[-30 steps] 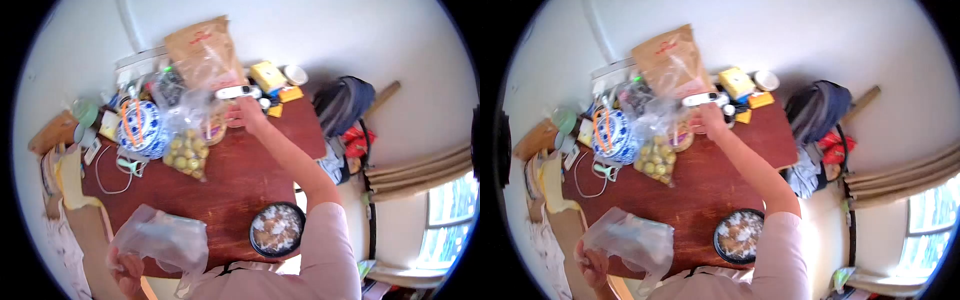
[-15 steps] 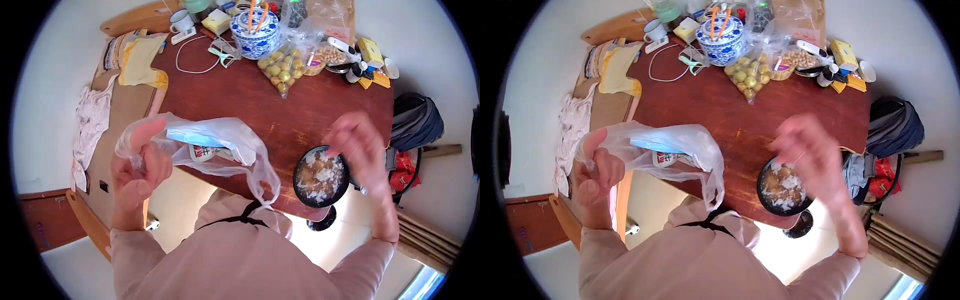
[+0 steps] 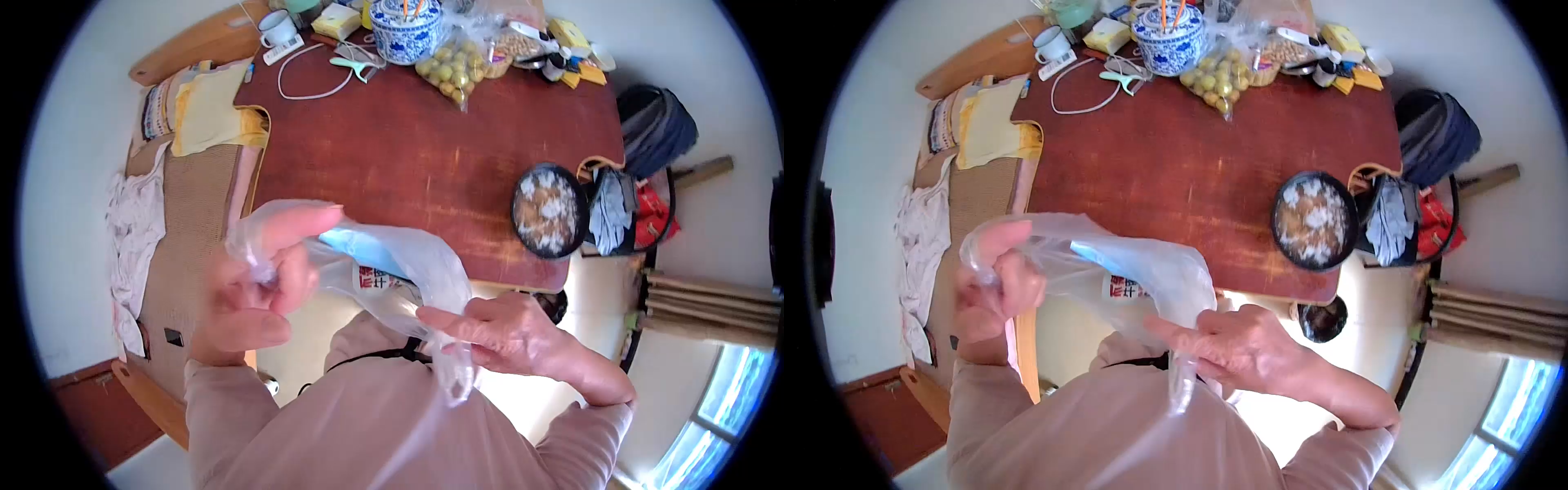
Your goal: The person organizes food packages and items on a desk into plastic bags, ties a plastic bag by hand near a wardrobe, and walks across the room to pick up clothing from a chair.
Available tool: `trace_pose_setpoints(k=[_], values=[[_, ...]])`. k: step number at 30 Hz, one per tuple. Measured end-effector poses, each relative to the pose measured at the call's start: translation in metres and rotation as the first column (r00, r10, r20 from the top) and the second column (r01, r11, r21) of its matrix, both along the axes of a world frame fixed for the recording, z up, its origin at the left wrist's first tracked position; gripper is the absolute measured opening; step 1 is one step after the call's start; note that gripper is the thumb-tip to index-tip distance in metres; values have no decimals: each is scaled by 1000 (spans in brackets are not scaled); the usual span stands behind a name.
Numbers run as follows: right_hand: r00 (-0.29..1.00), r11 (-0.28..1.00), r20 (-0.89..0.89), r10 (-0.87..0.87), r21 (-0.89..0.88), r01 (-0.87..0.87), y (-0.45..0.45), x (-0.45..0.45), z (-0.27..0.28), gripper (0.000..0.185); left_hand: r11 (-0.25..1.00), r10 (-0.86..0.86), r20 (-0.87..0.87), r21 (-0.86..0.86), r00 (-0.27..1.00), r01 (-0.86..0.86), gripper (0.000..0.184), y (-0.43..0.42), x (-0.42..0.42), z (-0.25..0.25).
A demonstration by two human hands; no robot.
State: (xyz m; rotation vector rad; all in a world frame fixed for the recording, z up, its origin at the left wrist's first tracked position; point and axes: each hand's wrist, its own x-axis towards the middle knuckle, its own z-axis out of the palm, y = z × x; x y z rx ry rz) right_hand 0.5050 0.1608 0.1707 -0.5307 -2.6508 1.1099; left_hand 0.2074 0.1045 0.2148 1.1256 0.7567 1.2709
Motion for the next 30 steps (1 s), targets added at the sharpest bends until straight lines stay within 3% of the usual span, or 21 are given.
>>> trace_pose_setpoints(k=[1, 5, 6, 7, 8, 9, 10, 11, 15, 17, 18, 20, 21, 22, 24, 25, 27, 28, 30], values=[[1000, 1000, 28, 5, 4, -5, -16, -7, 1, 46, 999, -25, 30, -23, 999, 25, 71, -8, -4, -2], [947, 975, -276, -162, 102, 197, -64, -8, 2, 20, 913, -309, -408, 125, 859, 388, 33, -17, -21, -2], [844, 910, -353, -403, -57, 411, -81, 8, 9, 14, 872, -348, -502, 137, 792, 470, 22, -18, -23, -5], [788, 858, -372, -491, -49, 512, -94, 16, 22, 11, 825, -376, -589, 139, 715, 548, 12, -22, -23, -7], [721, 794, -390, -573, -48, 605, -108, 24, 35, 9, 775, -372, -703, 125, 606, 620, 12, -26, -22, -3], [760, 780, -381, -526, 140, 610, -112, 26, 49, 8, 734, -360, -741, 150, 567, 662, 13, -31, -20, -4], [752, 775, -239, -615, -7, 632, -125, 11, 52, 11, 683, -343, -779, 177, 525, 709, 15, -36, -19, -6], [762, 774, -188, -620, 10, 633, -138, 3, 52, 15, 619, -321, -814, 206, 483, 758, 16, -39, -17, -7], [640, 639, -386, -664, 150, 754, -185, 9, 47, 20, 531, -62, -912, 314, 406, 787, 15, -60, 5, 9], [620, 661, -329, -712, -17, 750, -213, 15, 29, 22, 490, 68, -925, 357, 373, 796, 14, -75, 24, 6], [608, 673, -289, -739, -347, 653, -228, 18, 28, 28, 506, 105, -931, 354, 351, 787, 14, -88, 39, 3], [703, 667, -183, -687, -542, 511, -246, 19, 8, 57, 398, 41, -911, 392, 411, 829, 15, -114, 73, -1], [738, 602, -132, -661, -681, 417, -265, 25, 17, 69, 353, 8, -902, 407, 432, 843, 16, -130, 92, 0], [775, 583, -76, -628, -705, 404, -283, 26, 15, 74, 266, 15, -889, 444, 457, 856, 17, -147, 113, 4], [760, 598, -142, -634, -713, 366, -324, 37, -10, 55, 84, 6, -862, 506, 507, 859, 20, -187, 162, 10], [744, 595, -143, -652, -705, 386, -348, 43, -32, 47, 106, -77, -844, 523, 532, 846, 23, -211, 183, 6], [634, 609, -261, -728, -670, 424, -410, 71, -19, 22, 166, -243, -808, 510, 536, 844, 28, -251, 210, -4], [576, 617, -299, -760, -609, 498, -441, 83, -24, 21, 293, -436, -750, 405, 498, 866, 38, -257, 209, -33], [475, 610, -383, -792, -482, 629, -490, 101, -36, 18, 465, -734, -316, 412, 601, 784, 48, -299, 251, -49]])
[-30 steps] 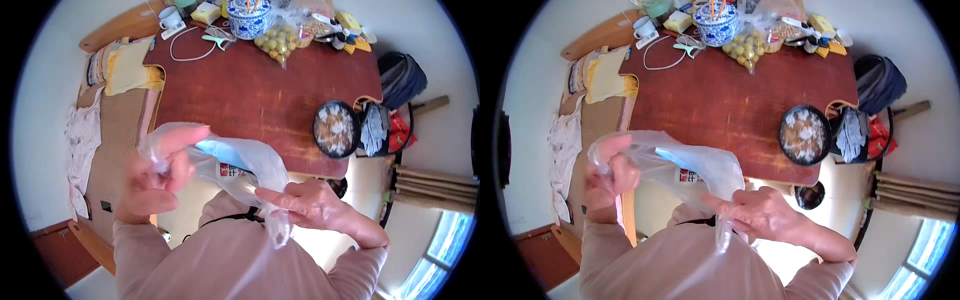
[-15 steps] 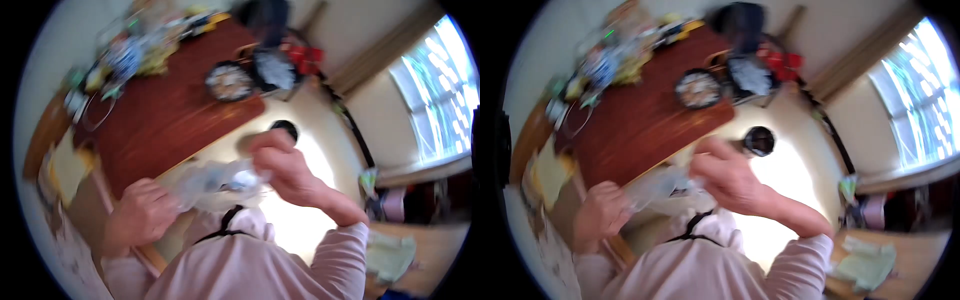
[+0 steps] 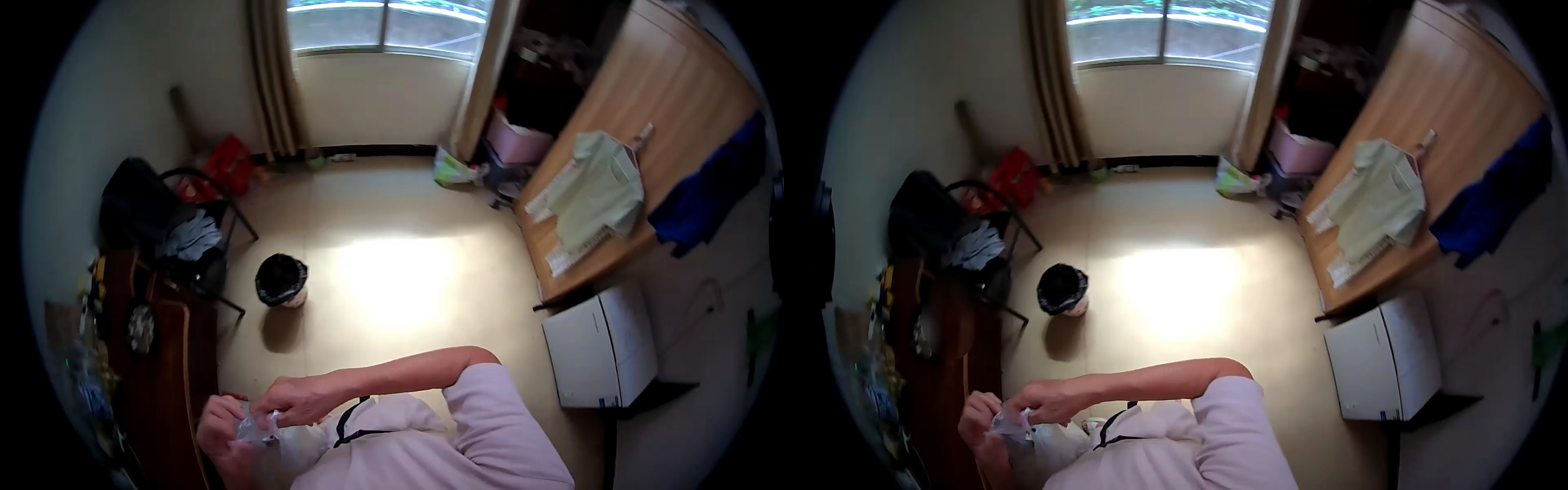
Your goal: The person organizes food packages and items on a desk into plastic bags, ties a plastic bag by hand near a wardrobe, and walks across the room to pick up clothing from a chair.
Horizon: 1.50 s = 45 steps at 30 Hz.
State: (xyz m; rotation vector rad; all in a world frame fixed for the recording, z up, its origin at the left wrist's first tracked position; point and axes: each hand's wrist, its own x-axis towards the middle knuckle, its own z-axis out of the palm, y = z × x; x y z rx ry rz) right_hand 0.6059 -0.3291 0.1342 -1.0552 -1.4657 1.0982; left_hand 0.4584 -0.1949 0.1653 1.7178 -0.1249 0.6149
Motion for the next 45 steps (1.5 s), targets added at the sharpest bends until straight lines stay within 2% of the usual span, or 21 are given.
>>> trace_pose_setpoints(k=[1, 2, 4, 6, 7, 10, 12, 13, 15, 18, 21, 25, 27, 29, 33, 36, 38, 40, 41, 43, 45], values=[[997, 997, -43, -60, -45, 58, -28, 11, 5, 16, 968, 2, 110, -249, 994, 26, 54, -21, 19, -6], [990, 990, -78, -116, -95, 108, -52, 22, 11, 15, 974, -53, 63, -218, 997, 66, 80, -28, 32, -16], [961, 968, -146, -235, -122, 218, -103, 39, 31, 14, 983, -17, -30, 180, 999, 22, 87, -85, 53, -44], [918, 937, -201, -342, -147, 317, -142, 50, 32, 16, 963, -194, -237, 138, 952, 231, 91, -120, 74, -47], [895, 918, -221, -387, -186, 350, -158, 55, 28, 16, 905, -424, -349, -127, 836, 405, 92, -125, 97, -35], [732, 837, -420, -537, -153, 526, -218, 72, 22, 19, 531, -773, -484, -140, 410, 836, 73, -141, 160, -46], [525, 707, -550, -650, -184, 683, -257, 83, 12, 22, 579, -751, -405, -25, 522, 815, 54, -184, 174, -51], [386, 614, -605, -697, -224, 757, -275, 88, 7, 25, 587, -749, -468, -141, 469, 797, 48, -200, 183, -52], [284, 536, -644, -711, -235, 811, -315, 99, 11, 22, 614, -770, -503, -414, 393, 672, 41, -219, 201, -73], [207, 467, -647, -733, -259, 845, -347, 111, -8, 21, 561, -740, -488, -67, 463, 825, 34, -238, 233, -92], [138, 416, -684, -716, -260, 871, -368, 134, -22, 21, 571, -784, -473, -297, 401, 765, 31, -272, 258, -70], [102, 273, -656, -748, -164, 948, -375, 202, -44, 14, 634, -765, -406, -613, 500, 471, 31, -300, 298, -86], [-43, 368, -744, -667, -379, 849, -394, 235, -29, 8, 669, -670, -426, -702, 608, 245, 38, -306, 335, -107], [-18, 422, -749, -662, -393, 817, -424, 271, -28, 11, 540, -705, -197, -771, 682, 336, 48, -324, 373, -101], [26, 567, -751, -660, -474, 674, -479, 337, -58, 18, 326, -821, -33, -847, 570, 419, 60, -345, 459, -135], [-79, 447, -684, -725, -555, 701, -527, 364, -58, 17, 186, -843, 31, -920, 536, 345, 54, -392, 516, -131], [-213, 341, -644, -735, -622, 705, -563, 370, -44, 14, 238, -833, -81, -946, 548, 222, 38, -415, 555, -133], [-248, 314, -682, -688, -588, 745, -604, 369, -50, 15, 131, -889, 75, -904, 452, 408, 27, -450, 592, -133], [-272, 306, -693, -667, -588, 749, -622, 368, -44, 13, 124, -953, -1, -913, 304, 389, 30, -464, 609, -136], [-306, 251, -655, -691, -614, 748, -667, 372, -40, 12, 146, -947, -38, -936, 319, 320, 19, -511, 618, -109], [-277, 175, -597, -753, -588, 790, -706, 380, -31, 13, 419, -896, -303, -818, 324, 394, 11, -550, 633, -103]])
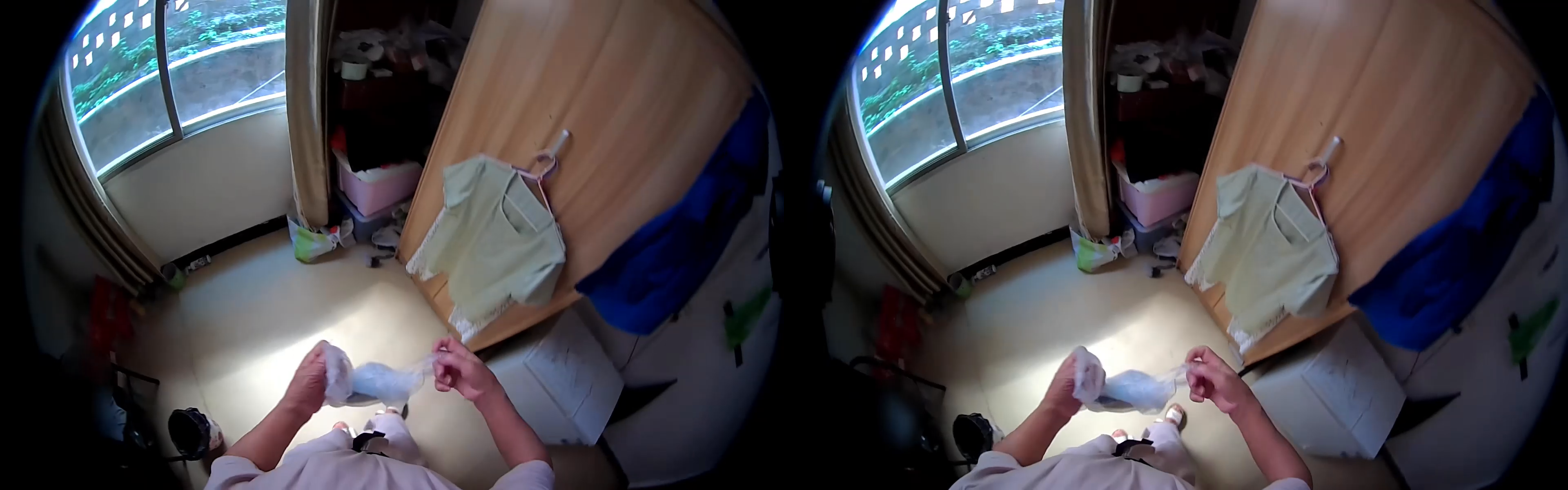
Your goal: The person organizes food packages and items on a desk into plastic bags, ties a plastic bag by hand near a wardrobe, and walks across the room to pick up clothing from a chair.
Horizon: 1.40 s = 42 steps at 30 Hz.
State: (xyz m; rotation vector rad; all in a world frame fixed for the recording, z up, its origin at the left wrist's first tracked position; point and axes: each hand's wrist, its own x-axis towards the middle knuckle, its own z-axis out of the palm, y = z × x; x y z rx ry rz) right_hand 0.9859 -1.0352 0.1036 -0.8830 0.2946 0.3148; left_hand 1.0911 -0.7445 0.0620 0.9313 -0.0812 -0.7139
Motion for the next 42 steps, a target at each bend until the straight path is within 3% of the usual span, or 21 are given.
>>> trace_pose_setpoints(k=[2, 4, 5, 6, 8, 10, 12, 13, 16, 17, 20, 22, 23, 26, 27, 30, 32, 34, 38, 40, 42], values=[[928, 808, 186, 323, -565, -168, -17, 23, 29, 13, 974, -29, -36, 223, 999, 37, 15, -60, 24, -21], [681, 539, 273, 680, -815, -211, -8, 46, 54, 16, 956, -122, -26, 265, 992, 124, 17, -105, 35, -42], [575, 473, 282, 768, -855, -212, -3, 62, 63, 11, 962, -209, 413, 250, 886, 110, 18, -125, 38, -51], [506, 573, 403, 762, -784, -238, -4, 82, 45, 11, 956, -265, 483, 245, 835, 161, 18, -140, 38, -56], [797, 759, 157, 583, -455, -465, -24, 131, 25, 6, 926, -374, 407, 202, 833, 318, 22, -161, 33, -64], [832, 723, 257, 492, -653, -226, -56, 174, 11, 5, 900, -429, 299, 225, 852, 374, 29, -175, 40, -25], [828, 772, 231, 511, -548, -323, -78, 191, -9, 6, 872, -442, -227, 120, 868, 475, 33, -174, 53, -18], [818, 731, 167, 551, -570, -376, -81, 199, -2, 6, 836, -537, -307, -70, 785, 545, 41, -168, 63, -28], [805, 694, 98, 586, -573, -436, -93, 234, -7, 6, 829, -548, -403, -383, 733, 408, 51, -163, 86, -21], [804, 675, 75, 590, -592, -440, -94, 251, -3, 6, 823, -540, -367, -421, 757, 382, 58, -169, 100, -4], [750, 594, 168, 640, -727, -344, -83, 298, 12, 7, 829, -507, -83, 227, 858, 511, 58, -176, 148, -22], [623, 513, 342, 703, -852, -110, -67, 329, 12, 8, 709, -585, -80, 432, 807, 557, 51, -189, 195, -7], [593, 478, 307, 745, -865, -153, -62, 343, 12, 15, 637, -625, -78, 524, 776, 566, 47, -193, 215, -3], [600, 578, 346, 721, -778, -246, -65, 390, 20, 27, 912, -346, 499, 378, 795, 159, 29, -181, 255, -66], [628, 674, 439, 642, -714, -189, -73, 407, 16, 40, 768, -539, 387, 591, 748, 247, 23, -184, 286, -12], [564, 230, 312, 764, -949, 214, -94, 437, 24, 46, 800, -522, 217, 460, 825, 385, 26, -181, 343, 11], [621, 149, 191, 760, -982, 120, -105, 441, 7, 36, 923, -326, 70, 241, 943, 301, 27, -186, 365, 14], [673, 98, 78, 736, -995, 8, -113, 449, -8, 29, 952, -239, 179, 239, 954, 194, 27, -197, 388, 1], [689, 353, 390, 611, -913, 203, -138, 491, -36, 16, 922, -232, 12, 322, 973, 216, 30, -222, 440, 2], [858, 576, 58, 511, -763, -292, -165, 525, -23, 23, 937, -278, -59, 204, 959, 284, 30, -232, 469, 11], [873, 601, 37, 487, -740, -303, -189, 556, -25, 24, 928, -352, -24, 123, 936, 353, 29, -249, 492, 3]])
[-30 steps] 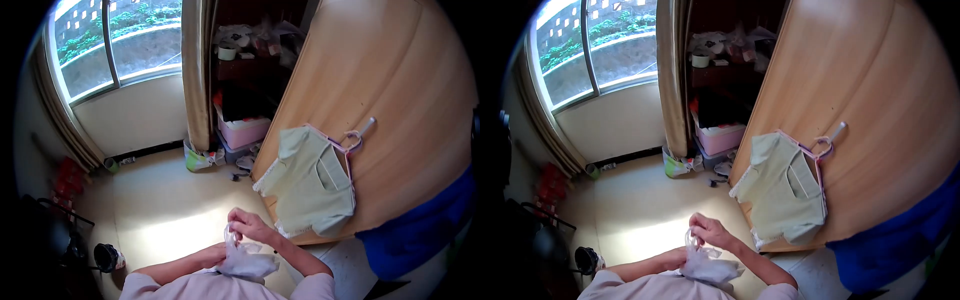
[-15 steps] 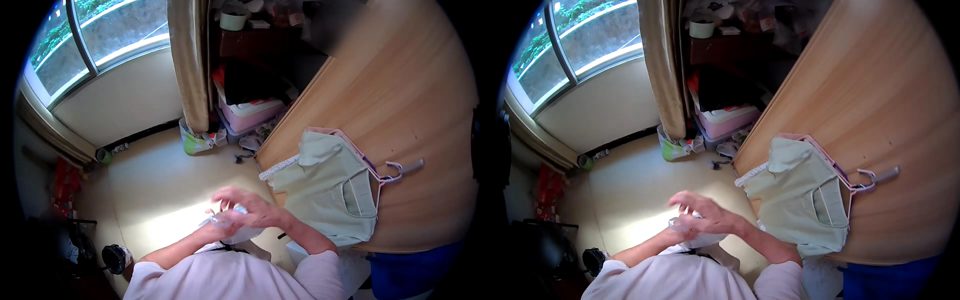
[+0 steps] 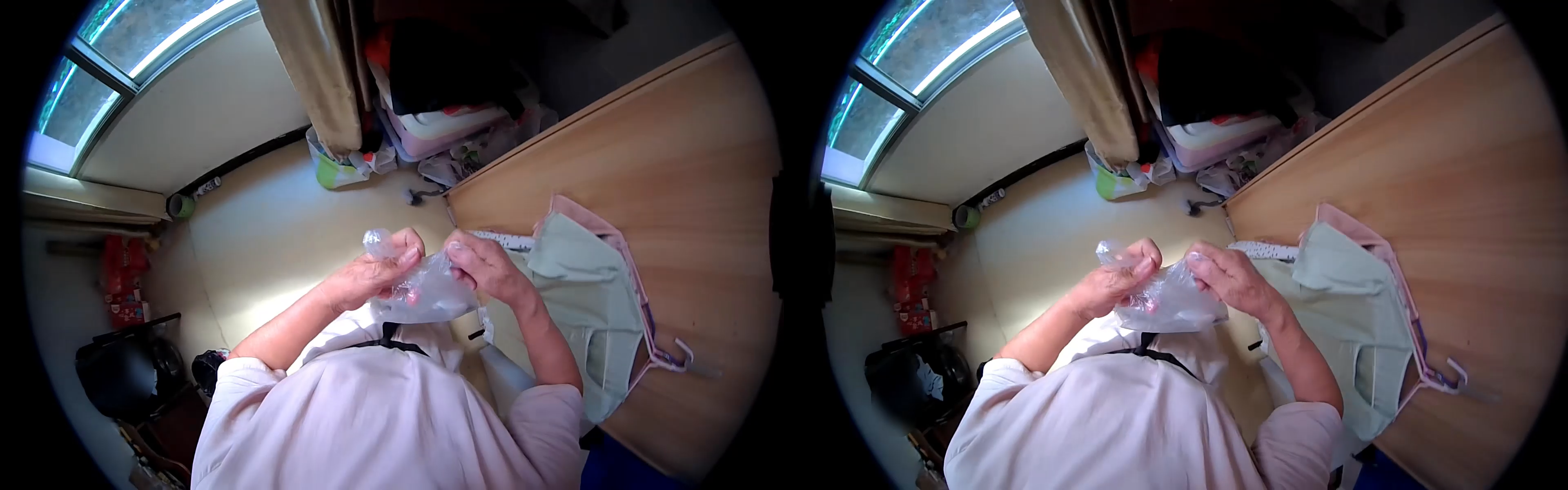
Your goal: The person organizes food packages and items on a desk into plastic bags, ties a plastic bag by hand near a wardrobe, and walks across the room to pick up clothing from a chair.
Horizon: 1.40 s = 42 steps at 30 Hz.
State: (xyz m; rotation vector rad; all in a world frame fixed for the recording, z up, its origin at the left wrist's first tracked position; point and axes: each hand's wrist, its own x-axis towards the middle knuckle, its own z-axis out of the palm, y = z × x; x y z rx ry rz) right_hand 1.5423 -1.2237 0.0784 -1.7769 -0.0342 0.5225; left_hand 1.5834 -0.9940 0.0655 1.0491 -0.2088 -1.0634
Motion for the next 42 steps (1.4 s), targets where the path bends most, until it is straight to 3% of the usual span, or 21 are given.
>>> trace_pose_setpoints(k=[2, 3, 5, 8, 9, 12, 15, 18, 22, 23, 26, 27, 28, 30, 31, 33, 34, 35, 38, 39, 42], values=[[998, 999, 51, -30, 33, 29, -21, 27, -2, 25, 994, -98, 81, -48, 992, 103, 27, -15, 18, -20], [991, 997, 116, -61, 63, 54, -27, 40, -4, 25, 961, -251, -49, -129, 967, 243, 24, -20, 28, -13], [987, 980, 42, -153, 133, 147, -38, 61, 9, 20, 982, -173, -193, -110, 966, 154, 23, -41, 42, -4], [960, 971, 161, -230, 99, 216, -49, 79, 34, 12, 992, 49, -287, -96, 957, -79, 20, -64, 64, 6], [917, 990, 372, -142, 42, 136, -56, 79, 34, 5, 979, 149, -285, -95, 947, -182, 20, -70, 70, 6], [807, 996, 589, 54, -87, -3, -54, 69, 22, 14, 951, 273, -224, -85, 935, -298, 20, -81, 86, 12], [848, 991, 514, 128, -106, -86, -57, 78, 13, 15, 960, 263, -132, -63, 956, -273, 26, -89, 102, 21], [856, 1000, 517, -16, -14, 27, -82, 102, 49, 14, 975, 218, 16, -37, 976, -218, 29, -91, 117, 22], [788, 959, 548, -280, 198, 202, -75, 143, 35, 23, 996, -57, 335, -44, 941, 76, 28, -89, 139, 25], [844, 950, 462, -272, 268, 160, -67, 149, 23, 28, 984, -165, 419, 9, 893, 178, 30, -87, 149, 33], [945, 957, 231, -232, 229, 179, -53, 157, 16, 23, 999, -48, 752, 51, 658, 13, 34, -81, 166, 39], [885, 966, 389, -257, 116, 230, -44, 160, 9, 23, 999, -14, 878, 32, 478, -29, 34, -75, 179, 34], [939, 952, 222, -264, 216, 217, -40, 159, 6, 29, 992, 38, 924, 11, 380, -124, 34, -74, 188, 30], [961, 915, 40, -274, 317, 248, -25, 162, 22, 34, 953, 115, 979, -60, 170, -298, 35, -74, 199, 23], [974, 894, -84, -211, 386, 227, -23, 165, 29, 39, 945, 154, 969, -88, 192, -315, 38, -73, 200, 18], [964, 878, 74, -255, 434, 199, -8, 175, 10, 38, 939, 239, 817, -57, 525, -338, 28, -65, 200, 0], [950, 872, 151, -275, 456, 180, -3, 177, 3, 38, 949, 208, 850, -56, 483, -310, 25, -61, 207, -2], [983, 886, -7, -183, 432, 168, -7, 174, 5, 34, 957, 181, 881, -55, 438, -284, 23, -58, 215, -4], [984, 957, 114, -139, 271, 104, -2, 175, 9, 29, 991, 58, 975, -31, 216, -127, 19, -47, 232, 8], [974, 976, 163, -159, 176, 129, 1, 176, 18, 19, 996, -82, 975, 89, 206, -29, 21, -40, 238, 15], [981, 997, 188, -41, -56, 52, -3, 173, 25, 13, 977, -82, 968, 31, 238, 209, 26, -37, 245, 21]])
